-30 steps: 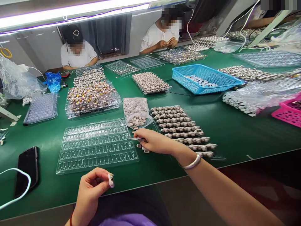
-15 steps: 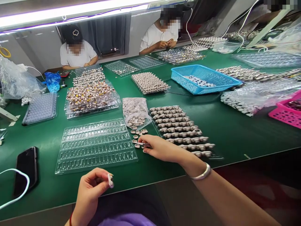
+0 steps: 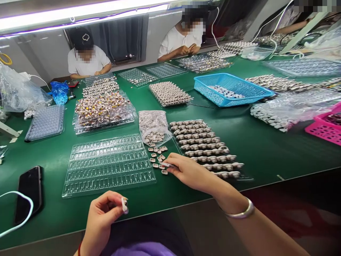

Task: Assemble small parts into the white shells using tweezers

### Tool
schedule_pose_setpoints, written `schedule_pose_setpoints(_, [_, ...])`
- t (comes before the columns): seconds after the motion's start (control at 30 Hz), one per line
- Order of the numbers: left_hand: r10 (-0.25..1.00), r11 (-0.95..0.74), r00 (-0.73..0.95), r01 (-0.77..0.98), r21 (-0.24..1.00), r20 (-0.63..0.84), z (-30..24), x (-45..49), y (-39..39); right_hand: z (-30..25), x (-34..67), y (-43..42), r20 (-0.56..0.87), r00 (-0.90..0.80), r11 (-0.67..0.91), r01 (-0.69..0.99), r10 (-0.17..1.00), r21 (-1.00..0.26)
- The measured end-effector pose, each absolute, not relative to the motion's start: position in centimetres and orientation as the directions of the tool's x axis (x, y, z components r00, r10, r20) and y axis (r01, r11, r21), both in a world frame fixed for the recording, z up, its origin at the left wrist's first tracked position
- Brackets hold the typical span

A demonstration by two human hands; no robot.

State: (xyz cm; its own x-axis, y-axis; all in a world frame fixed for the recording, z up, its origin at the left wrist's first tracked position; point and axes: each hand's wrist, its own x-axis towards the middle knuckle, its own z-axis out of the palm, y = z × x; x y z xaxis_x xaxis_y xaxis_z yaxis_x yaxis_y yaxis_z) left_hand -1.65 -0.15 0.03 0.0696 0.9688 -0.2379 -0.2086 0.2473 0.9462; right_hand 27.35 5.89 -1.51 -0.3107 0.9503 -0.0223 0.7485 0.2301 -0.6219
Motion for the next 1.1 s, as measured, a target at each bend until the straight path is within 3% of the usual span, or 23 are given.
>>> schedule_pose_setpoints(0.4, [0.942,0.335,0.120,-0.276,0.901,-0.313,-0.2,-1.4,-0.1,-2.8,26.1,4.3,0.058,-0.216,0.197,0.705,0.975,-0.682])
schedule_pose_setpoints(0.47, [0.927,0.376,0.125,-0.320,0.869,-0.355,0.0,-0.9,-0.2,-2.6,25.3,3.6,0.106,-0.205,0.215,0.640,0.973,-0.738])
schedule_pose_setpoints(0.6, [0.888,0.458,0.170,-0.400,0.794,-0.427,0.4,-0.1,-0.3,-1.6,22.7,1.1,0.199,-0.209,0.262,0.342,0.957,-0.902])
schedule_pose_setpoints(0.73, [0.880,0.473,0.201,-0.432,0.767,-0.430,0.5,0.1,-0.4,-1.1,19.9,-1.2,0.194,-0.226,0.228,0.132,0.954,-0.965])
schedule_pose_setpoints(0.9, [0.882,0.471,0.227,-0.440,0.764,-0.413,0.3,0.2,-0.7,-1.4,17.9,-2.1,0.114,-0.162,0.120,0.025,0.980,-0.992])
schedule_pose_setpoints(1.1, [0.896,0.442,0.242,-0.405,0.800,-0.372,0.3,0.3,-0.8,-1.4,17.1,-2.1,0.169,-0.141,0.165,-0.040,0.975,-0.986])
